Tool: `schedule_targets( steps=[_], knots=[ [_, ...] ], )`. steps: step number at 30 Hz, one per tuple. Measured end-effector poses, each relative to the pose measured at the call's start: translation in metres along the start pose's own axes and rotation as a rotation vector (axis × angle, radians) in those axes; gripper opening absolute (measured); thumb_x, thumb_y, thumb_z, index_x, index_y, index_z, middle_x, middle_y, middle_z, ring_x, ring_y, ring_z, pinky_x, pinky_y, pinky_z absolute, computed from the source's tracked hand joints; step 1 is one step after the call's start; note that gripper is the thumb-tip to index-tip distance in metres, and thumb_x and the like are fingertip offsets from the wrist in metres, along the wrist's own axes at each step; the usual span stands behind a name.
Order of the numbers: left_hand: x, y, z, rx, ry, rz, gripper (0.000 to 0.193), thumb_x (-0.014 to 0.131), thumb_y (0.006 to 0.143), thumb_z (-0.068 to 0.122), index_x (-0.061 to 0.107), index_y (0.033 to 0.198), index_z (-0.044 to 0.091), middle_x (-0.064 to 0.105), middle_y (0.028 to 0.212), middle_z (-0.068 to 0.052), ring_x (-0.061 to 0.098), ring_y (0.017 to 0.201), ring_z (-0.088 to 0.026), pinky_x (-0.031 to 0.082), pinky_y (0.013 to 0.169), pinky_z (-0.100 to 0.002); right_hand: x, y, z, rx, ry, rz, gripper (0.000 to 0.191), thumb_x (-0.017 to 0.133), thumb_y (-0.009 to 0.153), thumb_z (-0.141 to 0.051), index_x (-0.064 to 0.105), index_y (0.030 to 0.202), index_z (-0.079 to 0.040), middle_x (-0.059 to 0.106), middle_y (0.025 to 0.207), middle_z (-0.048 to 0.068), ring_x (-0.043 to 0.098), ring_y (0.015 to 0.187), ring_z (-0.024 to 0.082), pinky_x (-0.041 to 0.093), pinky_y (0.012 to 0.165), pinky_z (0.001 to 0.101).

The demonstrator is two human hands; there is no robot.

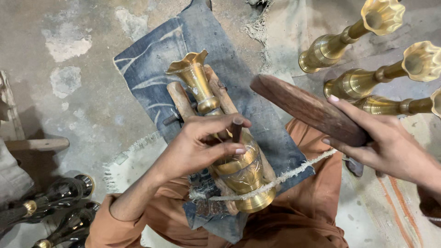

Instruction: The person sits cross-legged on the floor with a brass vase held against a wooden support on their lap. They hold a small chisel against the vase surface and strike it with a wooden mallet, working around the vase to engrave a decorative pattern, repositioning the vase and chisel as they go.

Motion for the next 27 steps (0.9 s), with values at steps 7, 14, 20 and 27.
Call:
schedule_targets(
  steps=[7,14,20,27],
  knots=[
    [0.05,0.034,-0.001,0.037,0.254,-0.386,0.07,0.083,0.081,0.027,0.058,0.145,0.012,0.076,0.12,-0.01,0.077,0.102,-0.022,0.061,0.089,-0.04,0.048,-0.059,0.021,-0.107,0.32,0.413,0.08,0.087,0.072,-0.018,0.054,0.143,-0.004,0.073,0.092,0.004,0.069,0.079,0.01,0.057,0.072,0.0288],
    [0.069,0.049,0.001,0.159,0.295,-0.613,0.062,0.082,0.083,0.028,0.062,0.14,0.015,0.076,0.122,-0.008,0.073,0.11,-0.028,0.055,0.09,-0.042,0.096,-0.1,0.034,0.089,0.379,0.504,0.067,0.088,0.072,-0.014,0.059,0.131,0.0,0.072,0.095,0.007,0.066,0.084,0.011,0.056,0.077,0.029],
    [0.077,0.049,0.001,0.079,0.393,-0.724,0.06,0.08,0.083,0.028,0.063,0.139,0.021,0.078,0.112,-0.005,0.073,0.102,-0.028,0.051,0.085,-0.044,0.087,-0.104,0.023,0.056,0.261,0.576,0.075,0.087,0.072,-0.012,0.056,0.139,0.001,0.074,0.093,0.008,0.073,0.083,0.012,0.057,0.075,0.0298],
    [0.08,0.05,0.008,0.138,0.353,-0.731,0.059,0.081,0.081,0.026,0.063,0.138,0.02,0.078,0.112,-0.002,0.075,0.099,-0.023,0.052,0.081,-0.041,0.069,-0.125,0.027,0.047,0.386,0.759,0.05,0.087,0.085,-0.008,0.056,0.124,0.002,0.072,0.088,0.005,0.069,0.077,0.008,0.057,0.074,0.0232]
  ],
)
Point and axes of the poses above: each hand's wrist, its own y-axis towards the middle knuckle, its own x-axis out of the palm, z = x × y, the point moved 9 cm from there along y, towards the middle knuckle
